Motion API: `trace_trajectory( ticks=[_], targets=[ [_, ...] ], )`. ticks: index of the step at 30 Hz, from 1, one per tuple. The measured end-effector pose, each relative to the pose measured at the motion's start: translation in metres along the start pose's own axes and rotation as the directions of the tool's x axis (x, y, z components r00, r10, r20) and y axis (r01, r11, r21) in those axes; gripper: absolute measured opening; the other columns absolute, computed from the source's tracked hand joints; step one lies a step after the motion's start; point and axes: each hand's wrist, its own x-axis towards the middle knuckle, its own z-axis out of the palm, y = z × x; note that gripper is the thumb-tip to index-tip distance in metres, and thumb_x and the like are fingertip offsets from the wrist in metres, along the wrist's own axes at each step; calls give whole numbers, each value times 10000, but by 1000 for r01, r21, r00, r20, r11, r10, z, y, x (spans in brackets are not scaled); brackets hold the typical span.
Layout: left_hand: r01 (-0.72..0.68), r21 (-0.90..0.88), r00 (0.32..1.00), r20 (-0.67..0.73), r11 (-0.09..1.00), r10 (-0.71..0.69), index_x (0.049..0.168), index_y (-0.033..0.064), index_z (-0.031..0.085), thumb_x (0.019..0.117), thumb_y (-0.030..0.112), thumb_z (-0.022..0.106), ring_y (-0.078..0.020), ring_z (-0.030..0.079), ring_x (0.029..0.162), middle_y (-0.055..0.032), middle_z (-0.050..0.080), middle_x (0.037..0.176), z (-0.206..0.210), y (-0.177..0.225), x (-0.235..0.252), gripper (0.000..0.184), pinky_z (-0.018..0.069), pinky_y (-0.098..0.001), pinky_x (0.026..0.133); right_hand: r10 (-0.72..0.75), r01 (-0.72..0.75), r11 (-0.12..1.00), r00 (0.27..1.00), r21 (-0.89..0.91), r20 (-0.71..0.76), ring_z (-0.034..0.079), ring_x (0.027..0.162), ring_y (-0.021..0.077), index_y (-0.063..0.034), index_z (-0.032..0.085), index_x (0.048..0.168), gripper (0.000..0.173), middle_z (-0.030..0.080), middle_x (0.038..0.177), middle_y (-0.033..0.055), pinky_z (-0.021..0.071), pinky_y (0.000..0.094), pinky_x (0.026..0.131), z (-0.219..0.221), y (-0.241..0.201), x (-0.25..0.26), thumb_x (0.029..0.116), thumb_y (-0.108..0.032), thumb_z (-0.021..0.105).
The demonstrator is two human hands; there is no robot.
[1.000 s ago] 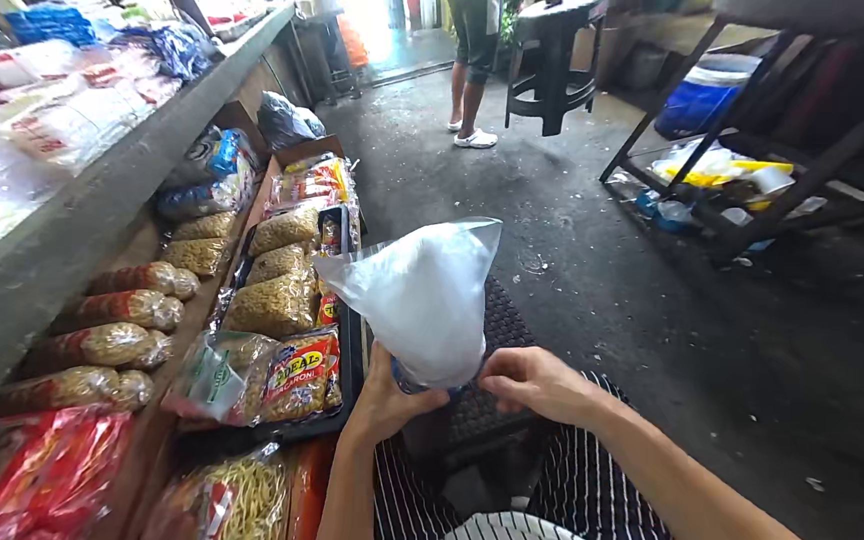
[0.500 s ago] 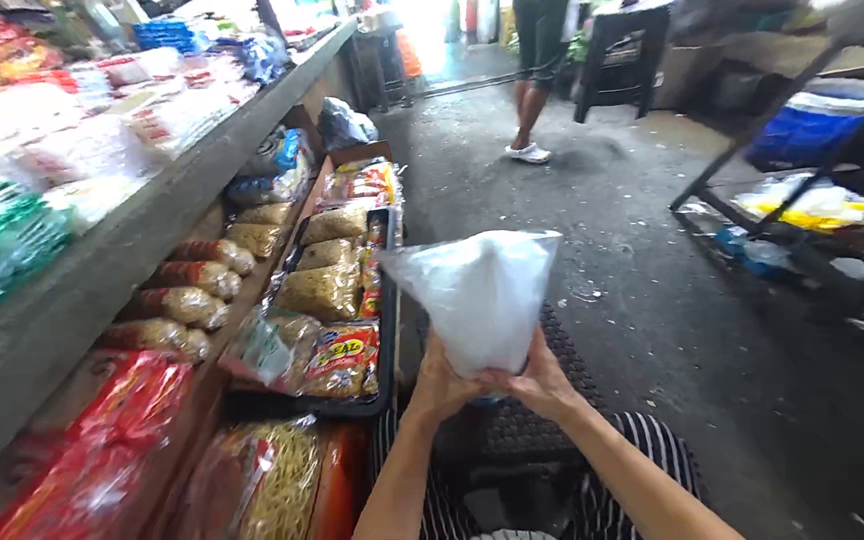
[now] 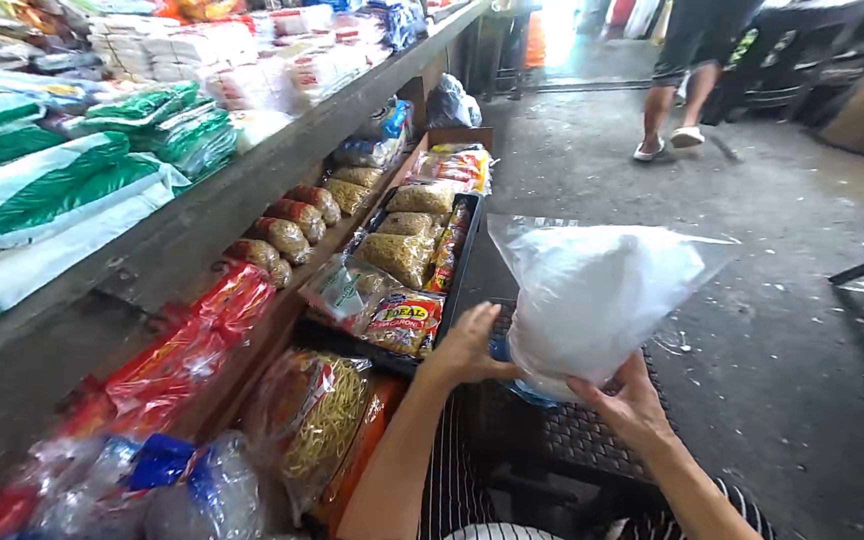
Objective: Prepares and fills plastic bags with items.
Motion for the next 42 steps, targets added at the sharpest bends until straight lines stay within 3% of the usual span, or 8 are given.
trace_trajectory(
  ticks=[2,5,9,15,21,27,34,42],
  targets=[
    [132,188,978,-185,973,-97,1319,3,650,855,344,801,-421,371,1460,-264,420,1550,-32,-2,-6,595,325,-579,1178,-9,9,1000,1000,-7,4,528,1304,78,154,179,1522,1337,490,1450,257,455,213,1068,-4,3,2,691,-698,787],
    [407,321,882,-382,855,-277,1174,131,762,950,366,687,-441,216,1526,-224,324,1626,-73,-28,-16,334,184,-673,1187,-85,85,996,996,23,-10,437,1414,151,150,150,1536,1357,376,1549,275,410,276,1137,-11,7,5,726,-785,709],
    [699,343,715,-376,628,-590,1407,204,634,1023,287,580,-513,1,1542,-241,66,1695,-91,-74,-25,396,103,-733,1172,-190,198,978,975,60,-119,376,1474,206,160,150,1526,1232,319,1596,259,414,358,1145,-26,2,14,865,-821,494],
    [732,303,666,-504,610,-550,1560,-22,343,1001,129,571,-473,273,1502,-327,196,1635,-95,-120,-25,623,288,-549,1208,-328,417,868,888,268,-322,595,1284,136,-282,498,1424,649,646,1358,-101,489,352,1080,-70,-65,15,920,-684,572],
    [674,344,713,-537,654,-451,1324,-63,615,1044,96,504,-399,554,1314,-278,576,1387,-129,-105,-33,341,409,-509,1132,-469,428,836,882,343,45,693,1048,49,-349,609,1371,437,730,1156,-144,558,242,922,-68,-118,-12,1042,-577,433],
    [345,327,701,-713,880,-10,1092,-111,697,957,123,683,-385,677,1048,-287,681,1123,-133,-86,-58,270,514,-513,973,-476,351,847,835,400,277,691,964,44,-213,627,1295,358,722,1045,-46,581,233,866,-3,-106,-23,1069,-456,493],
    [179,388,962,-261,904,-78,1096,-48,745,994,187,634,-414,520,1347,-293,562,1403,-96,-116,-79,279,410,-499,1142,-373,359,925,792,126,483,689,856,90,-64,706,1103,267,716,941,66,573,211,789,70,-86,-29,1007,-297,615],
    [296,356,953,-180,887,-245,1334,14,651,1020,273,566,-385,360,1477,-233,385,1585,-92,-106,-78,416,310,-489,1212,-146,199,980,716,1,683,641,1195,269,-30,696,1218,289,649,1314,161,531,409,1011,120,-92,-5,999,-205,626]
  ],
)
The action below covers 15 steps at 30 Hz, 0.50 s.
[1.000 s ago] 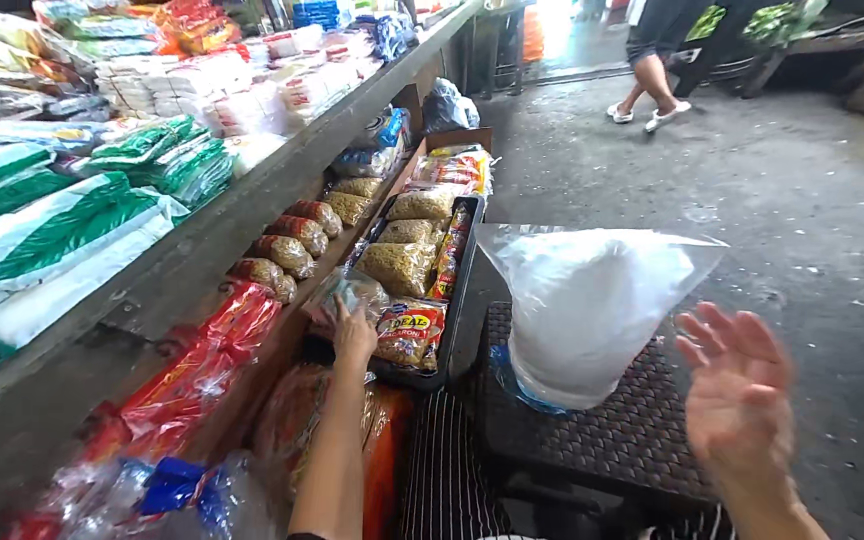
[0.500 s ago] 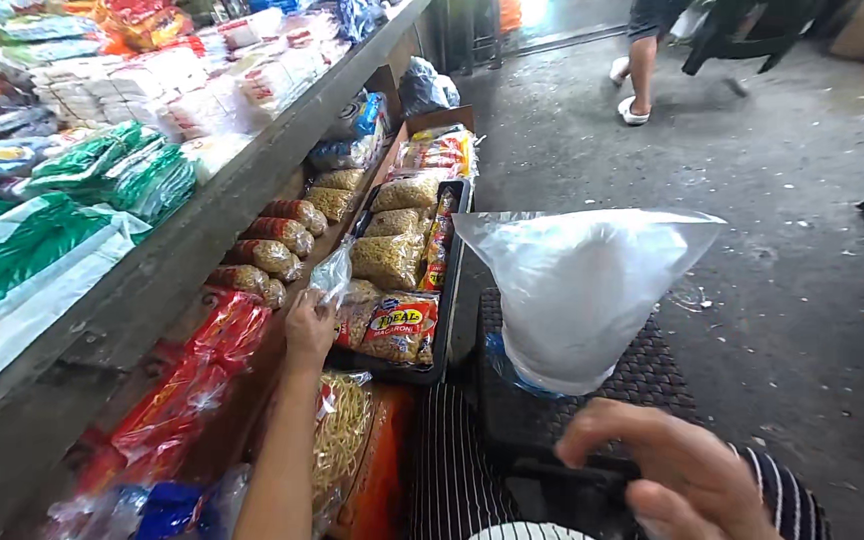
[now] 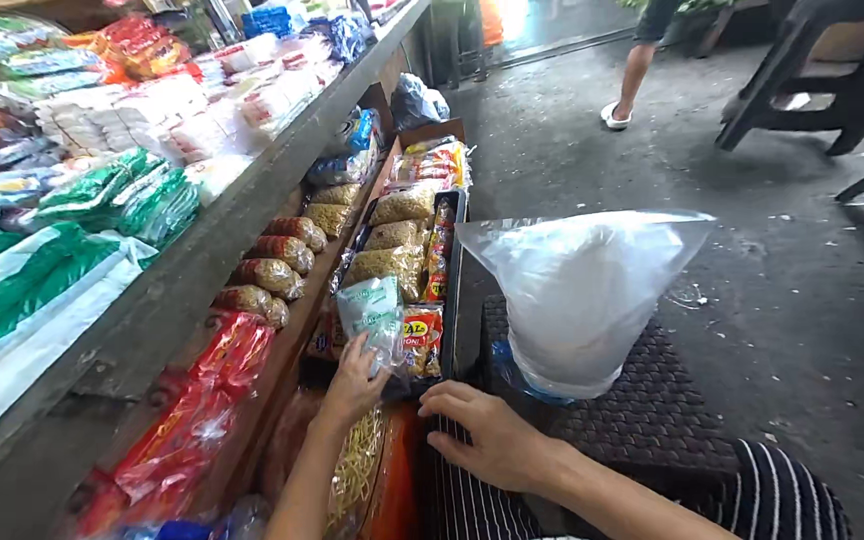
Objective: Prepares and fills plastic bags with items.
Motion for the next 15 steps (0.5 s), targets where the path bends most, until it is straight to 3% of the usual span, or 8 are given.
trace_trajectory(
  ticks=[2,4,9,15],
  targets=[
    [30,14,1000,4,999,-30,1346,-2,637,1036,244,541,-367,392,1464,-222,399,1581,0,2,5,407,330,-478,1206,-6,6,1000,999,0,47,585,1294,293,-28,689,1241,296,626,1368,164,482,439,1083,6,-1,14,996,-183,629],
    [85,99,996,-3,991,-85,1358,-24,615,1006,209,627,-381,420,1444,-243,415,1562,2,6,11,423,360,-464,1189,-18,18,1000,995,-3,96,553,1330,329,-19,680,1260,303,600,1407,176,456,475,1103,14,0,26,994,-153,623],
    [29,183,999,14,983,-32,1299,2,677,949,307,726,-420,464,1395,-253,484,1506,7,0,17,467,388,-480,1160,-81,81,997,994,13,76,549,1316,407,12,675,1252,296,592,1399,228,447,534,1094,32,10,38,985,-106,625],
    [-38,166,996,-68,985,50,1104,-65,746,945,42,650,-466,540,1302,-278,600,1368,21,13,11,214,438,-536,1098,-91,95,995,993,-45,70,542,1328,410,19,656,1281,327,597,1386,242,418,547,1111,40,29,48,978,-101,636]
  ],
)
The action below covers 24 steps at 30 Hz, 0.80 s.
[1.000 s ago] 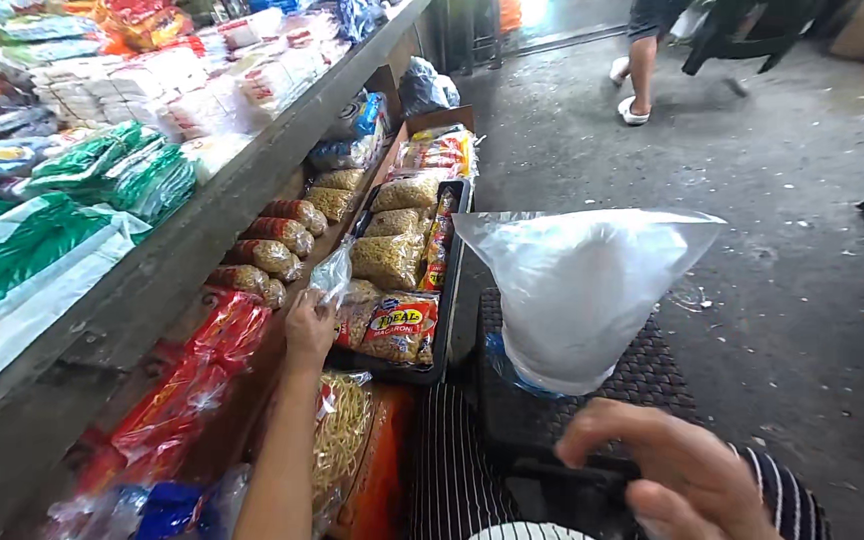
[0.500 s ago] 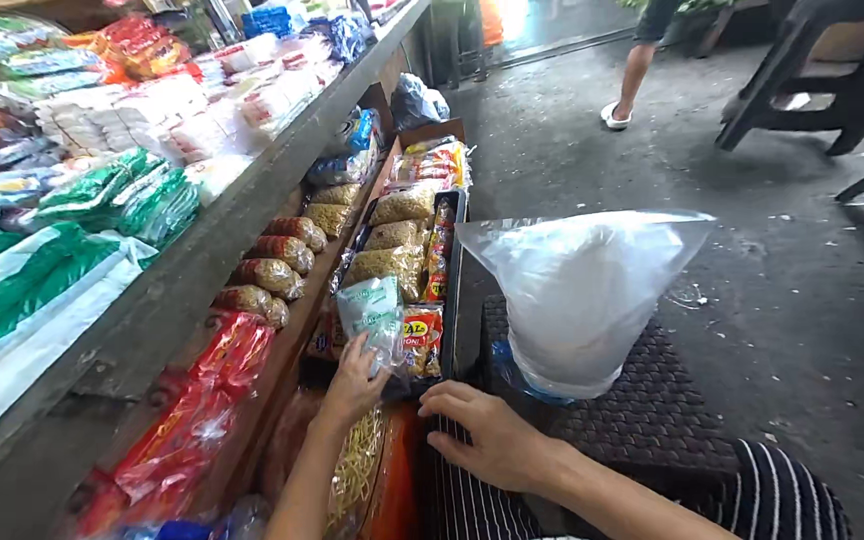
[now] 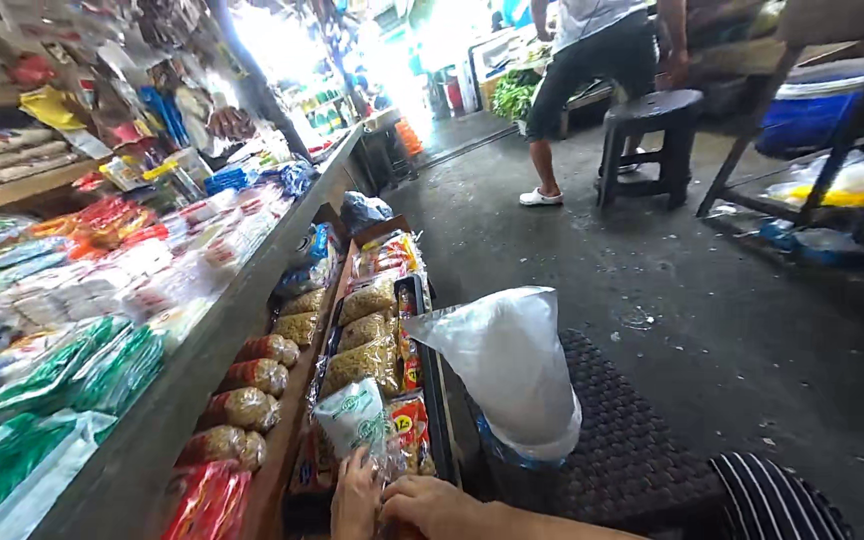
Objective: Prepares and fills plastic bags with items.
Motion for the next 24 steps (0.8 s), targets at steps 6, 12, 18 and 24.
trace_trajectory(
  ticks=[6,12,18,24],
  targets=[
    [2,-195,983,-182,981,-38,1080,-130,689,981,69,598,-440,598,1209,-337,579,1318,-21,17,9,240,471,-519,1055,115,-117,991,993,-68,-37,415,1449,381,-26,578,1405,447,513,1497,216,292,601,1182,-6,18,14,984,-165,634],
    [-125,-335,978,117,934,172,1010,-47,737,919,53,653,-417,459,1379,-289,464,1493,-20,-10,9,159,385,-517,1139,368,-368,930,930,-19,12,497,1358,415,-56,462,1511,561,484,1504,234,394,633,1078,-23,32,21,1009,-237,632],
    [113,-857,976,0,503,-220,1164,-48,560,1026,37,463,-88,685,940,-107,607,1312,-15,1,0,189,606,-295,767,238,-237,971,957,27,-167,449,1404,428,-166,463,1542,588,472,1516,240,358,664,1099,-1,32,21,987,-208,654],
    [-166,-223,985,-82,961,151,964,-81,721,921,86,653,-494,487,1313,-328,509,1425,-20,-2,0,185,409,-593,1072,235,-246,964,966,-102,-103,435,1393,449,-35,630,1335,374,519,1460,240,356,680,1071,15,54,19,978,-142,651]
  ],
)
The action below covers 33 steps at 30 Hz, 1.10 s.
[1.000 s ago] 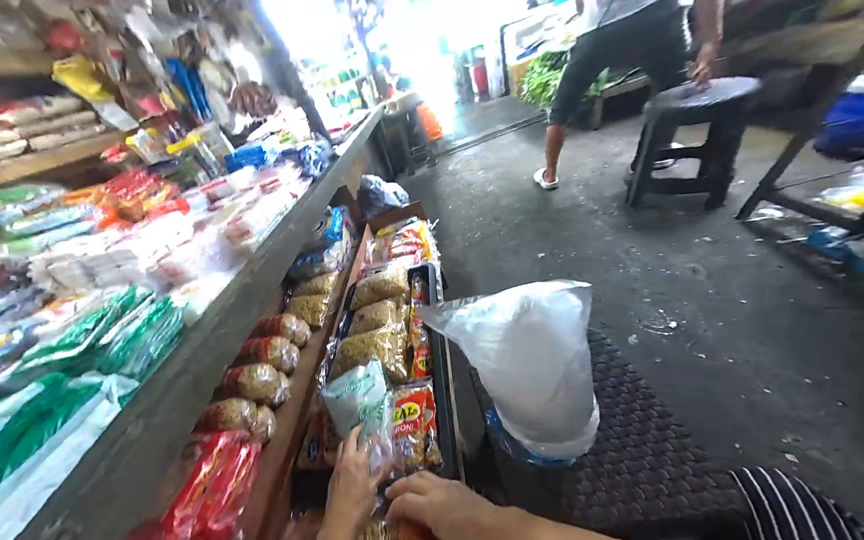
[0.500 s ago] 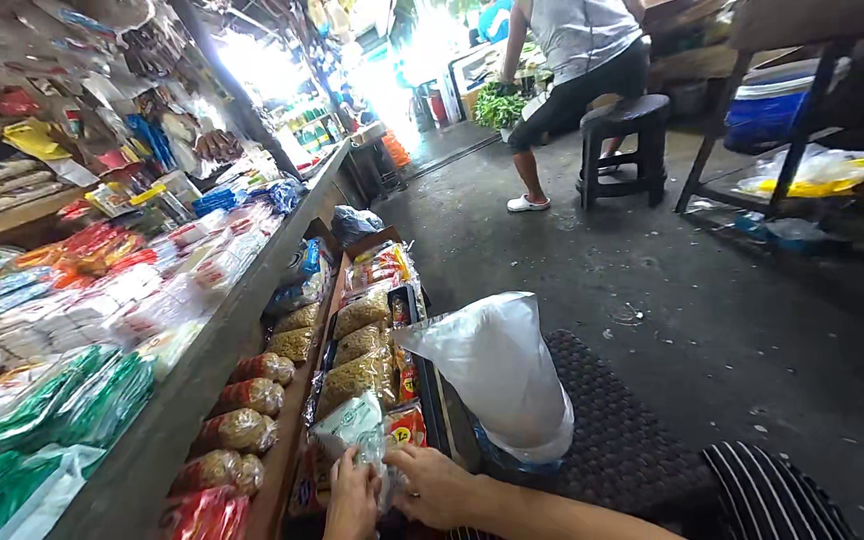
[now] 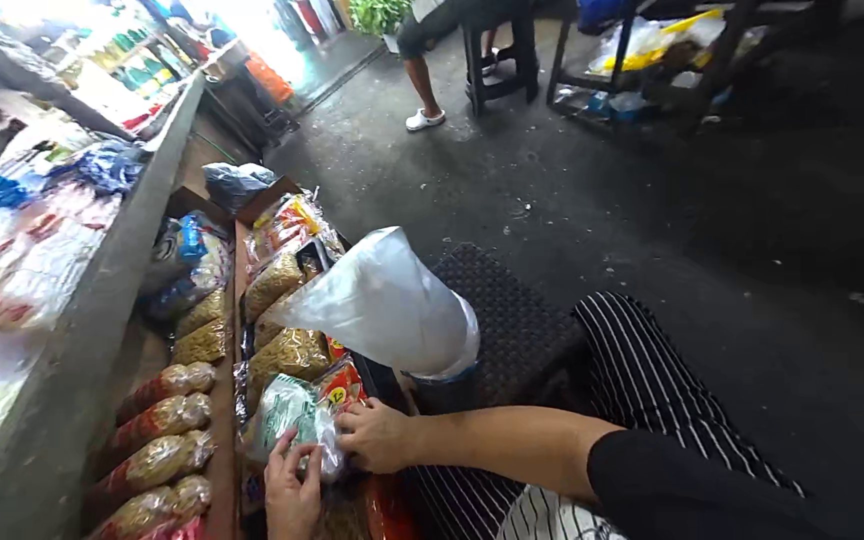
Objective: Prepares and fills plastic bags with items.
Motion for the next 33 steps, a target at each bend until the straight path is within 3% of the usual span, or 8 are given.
trace_trajectory(
  ticks=[5,8,11,17,22,27,29,33],
  targets=[
    [46,-53,998,-41,998,-48,971,-124,696,896,21,642,-429,515,1279,-336,522,1387,1,0,-2,172,462,-513,1031,-202,203,978,883,-43,-424,511,1368,390,-86,670,1319,461,622,1395,156,362,612,1138,10,-16,-4,863,-40,719],
    [221,-269,974,17,938,-224,1069,-198,608,930,-45,522,-217,565,1210,-291,537,1370,2,3,-3,224,479,-341,1009,-252,245,968,917,-62,-309,527,1346,388,-58,615,1377,503,614,1400,155,366,620,1126,11,-17,-3,885,-51,721],
    [396,-603,888,60,692,-456,1176,-82,514,1030,37,420,-42,632,882,-58,601,1091,1,9,-1,211,561,-253,800,-142,145,989,976,10,-168,518,1352,402,-11,560,1403,521,626,1336,228,306,607,1169,10,-8,0,902,-34,700],
    [348,-713,880,24,609,-475,1175,-21,516,1043,44,375,-24,628,910,-4,614,1098,-9,3,0,203,549,-246,833,-64,61,996,997,-60,-41,496,1340,425,-50,597,1371,449,634,1305,194,310,683,1111,4,-10,10,928,-17,662],
    [396,-633,879,51,665,-475,1299,-77,553,1061,118,446,-81,650,903,-89,662,1103,-6,21,-3,327,554,-277,822,145,-137,959,989,247,-17,583,1249,437,-30,602,1373,597,660,1273,244,325,676,1123,-23,-25,12,971,-467,658],
    [334,-486,942,155,808,-296,1478,-35,406,930,97,648,-243,559,1279,-214,492,1472,3,17,-4,613,507,-389,1023,196,-164,958,974,235,-117,599,1219,399,25,702,1165,333,694,1195,218,366,604,1101,-37,-19,10,1034,-244,554],
    [290,-292,954,158,911,-254,1441,-18,490,857,132,794,-285,567,1284,-237,510,1456,8,5,-4,676,513,-411,1024,259,-204,922,957,330,-133,639,1167,356,56,684,1183,340,694,1174,232,442,521,1062,-42,-22,7,1052,-216,525],
    [213,-45,975,68,976,-210,1328,-38,606,838,30,754,-361,517,1344,-252,565,1400,12,-10,-2,516,411,-469,1137,408,-235,721,904,652,-126,639,943,208,75,640,1174,309,669,1041,187,511,370,888,-44,-19,-1,1078,-172,482]
  ],
)
